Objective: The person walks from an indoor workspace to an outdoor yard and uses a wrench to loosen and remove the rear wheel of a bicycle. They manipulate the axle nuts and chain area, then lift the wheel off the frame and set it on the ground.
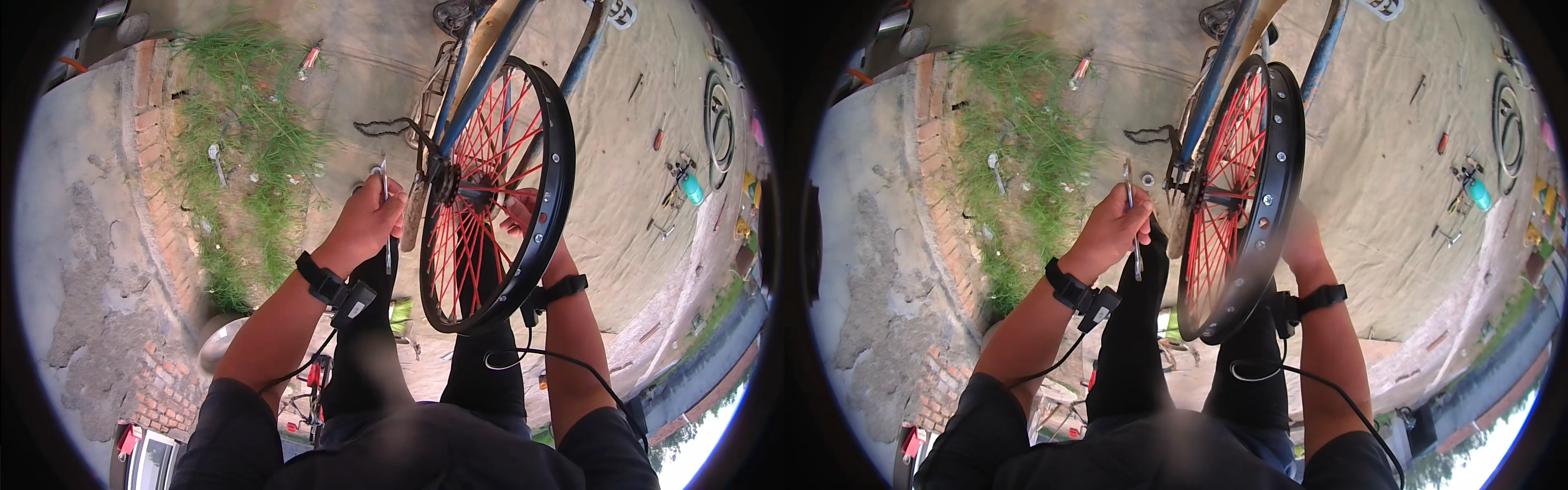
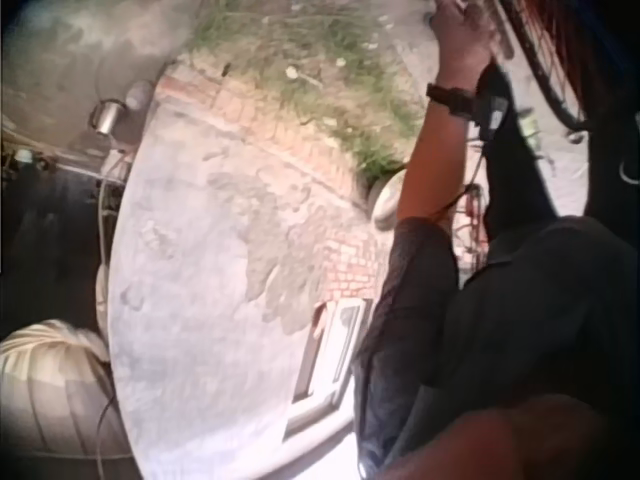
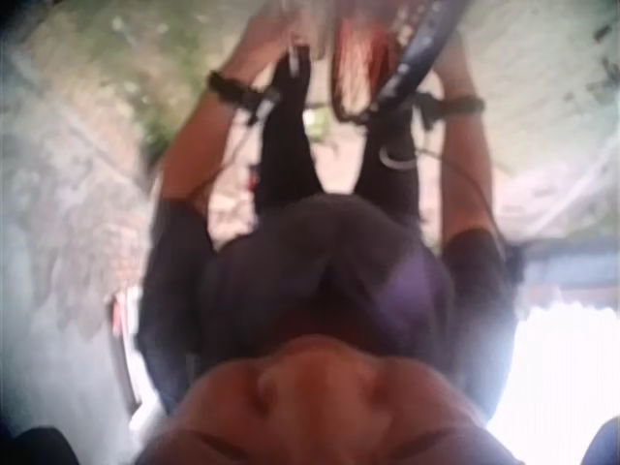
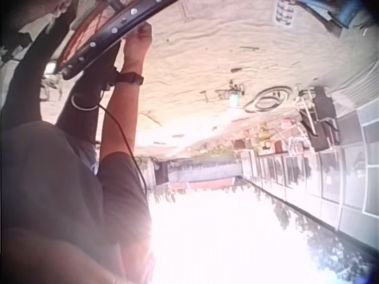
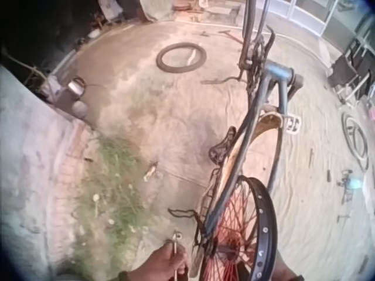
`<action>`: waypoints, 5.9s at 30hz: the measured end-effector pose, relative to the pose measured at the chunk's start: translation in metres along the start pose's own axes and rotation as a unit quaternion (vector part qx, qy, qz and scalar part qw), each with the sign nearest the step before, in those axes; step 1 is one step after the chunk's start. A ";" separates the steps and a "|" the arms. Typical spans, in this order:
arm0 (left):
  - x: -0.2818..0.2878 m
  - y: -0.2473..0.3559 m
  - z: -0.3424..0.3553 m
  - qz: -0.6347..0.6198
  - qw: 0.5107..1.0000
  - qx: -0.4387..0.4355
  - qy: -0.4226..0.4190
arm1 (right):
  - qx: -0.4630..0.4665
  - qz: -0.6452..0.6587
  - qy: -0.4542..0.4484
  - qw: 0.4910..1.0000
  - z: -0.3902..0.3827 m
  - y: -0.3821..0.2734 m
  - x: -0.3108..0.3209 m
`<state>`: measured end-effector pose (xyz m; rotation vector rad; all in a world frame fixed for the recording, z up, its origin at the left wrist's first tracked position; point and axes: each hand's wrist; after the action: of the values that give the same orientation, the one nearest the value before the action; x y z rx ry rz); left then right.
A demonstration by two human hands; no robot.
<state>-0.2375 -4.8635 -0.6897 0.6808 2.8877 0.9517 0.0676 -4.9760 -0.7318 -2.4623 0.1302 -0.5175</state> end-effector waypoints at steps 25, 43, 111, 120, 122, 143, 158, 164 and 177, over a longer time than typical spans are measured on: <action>-0.006 -0.036 0.053 0.391 0.876 -0.284 -0.015 | 0.088 -0.001 -0.021 0.996 0.003 0.010 0.002; 0.014 -0.025 0.058 0.419 0.842 -0.339 0.027 | -0.047 0.023 -0.026 0.998 0.001 -0.001 0.003; -0.004 -0.027 0.048 0.369 0.903 -0.195 -0.102 | -0.009 0.002 -0.032 0.999 0.011 0.013 0.005; 0.013 -0.002 0.017 0.005 0.979 0.159 -0.124 | -0.072 0.092 -0.037 0.992 0.000 -0.010 0.002; 0.011 -0.008 0.020 0.020 0.996 0.080 -0.036 | -0.076 0.075 -0.035 0.994 -0.001 -0.016 0.003; -0.016 -0.015 0.040 -0.155 0.987 0.035 0.007 | -0.046 0.085 -0.003 0.995 -0.003 -0.013 -0.002; -0.014 -0.005 0.028 -0.191 0.979 0.064 0.027 | -0.117 0.134 -0.009 0.984 0.000 -0.015 -0.001; -0.018 -0.016 0.031 -0.222 0.973 0.061 0.030 | -0.121 0.150 -0.017 0.981 0.000 -0.017 -0.001; -0.022 -0.019 0.045 -0.235 0.967 0.086 0.046 | -0.115 0.151 -0.030 0.981 -0.002 -0.021 0.001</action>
<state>-0.2184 -4.8612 -0.7396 -0.0588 3.0166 0.6907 0.0668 -4.9602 -0.7177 -2.6133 0.5562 -0.3088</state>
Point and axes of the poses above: each hand's wrist, its own z-axis towards the middle knuckle, its own x-axis out of the back of the hand, y = z × x, and after that the axes turned 13 degrees about y, right-handed
